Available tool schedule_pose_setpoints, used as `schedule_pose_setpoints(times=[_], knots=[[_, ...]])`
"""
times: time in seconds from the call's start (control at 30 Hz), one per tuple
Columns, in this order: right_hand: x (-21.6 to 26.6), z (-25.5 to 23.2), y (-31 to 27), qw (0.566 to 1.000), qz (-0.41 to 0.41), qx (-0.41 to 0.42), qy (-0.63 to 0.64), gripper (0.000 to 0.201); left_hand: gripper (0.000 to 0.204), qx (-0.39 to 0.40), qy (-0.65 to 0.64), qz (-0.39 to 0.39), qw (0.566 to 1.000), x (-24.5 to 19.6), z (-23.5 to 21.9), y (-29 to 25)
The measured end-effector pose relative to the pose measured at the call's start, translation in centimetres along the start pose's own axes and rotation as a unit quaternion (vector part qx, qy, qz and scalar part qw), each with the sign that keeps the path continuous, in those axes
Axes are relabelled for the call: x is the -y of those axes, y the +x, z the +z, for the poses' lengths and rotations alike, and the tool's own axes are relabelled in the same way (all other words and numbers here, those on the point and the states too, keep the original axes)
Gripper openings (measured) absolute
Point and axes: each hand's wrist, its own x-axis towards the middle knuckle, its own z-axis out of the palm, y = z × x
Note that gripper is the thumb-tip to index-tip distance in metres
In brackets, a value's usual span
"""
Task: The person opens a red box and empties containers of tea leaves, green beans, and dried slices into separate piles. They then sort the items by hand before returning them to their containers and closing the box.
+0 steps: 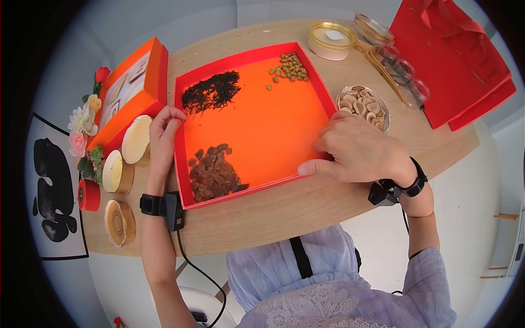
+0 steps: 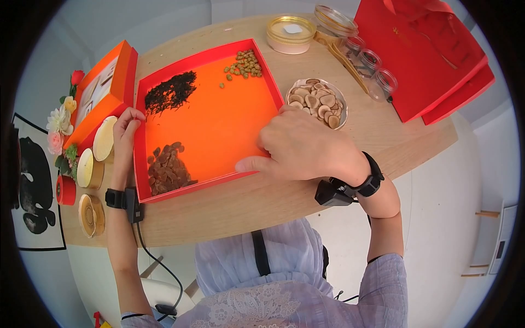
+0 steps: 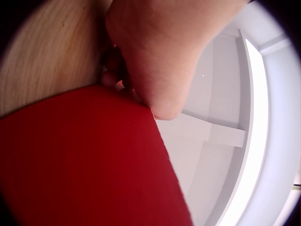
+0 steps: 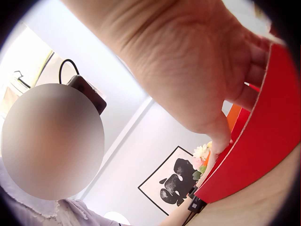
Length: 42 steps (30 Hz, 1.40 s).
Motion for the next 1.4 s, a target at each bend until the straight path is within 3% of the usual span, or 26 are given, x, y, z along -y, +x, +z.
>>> schedule_pose_setpoints(times=[0.37, 0.8, 0.97, 1.4], knots=[[0.3, 0.0, 0.1, 0.999, 0.013, 0.004, -0.041, 0.071, 0.009, 0.005, 0.008, 0.008, 1.0, 0.1, 0.0, 0.0], [-0.4, 0.5, 0.2, 1.0, -0.015, -0.004, -0.006, 0.071, 0.01, 0.007, 0.013, 0.013, 1.0, 0.3, 0.0, 0.0], [0.3, -0.8, 0.3, 0.997, 0.038, 0.073, 0.012, 0.069, 0.01, 0.006, 0.011, 0.008, 1.0, 0.3, 0.0, 0.0], [-0.2, -1.1, 0.4, 0.995, 0.033, 0.092, 0.029, 0.056, 0.009, 0.004, 0.009, 0.007, 1.0, 0.3, 0.0, 0.0]])
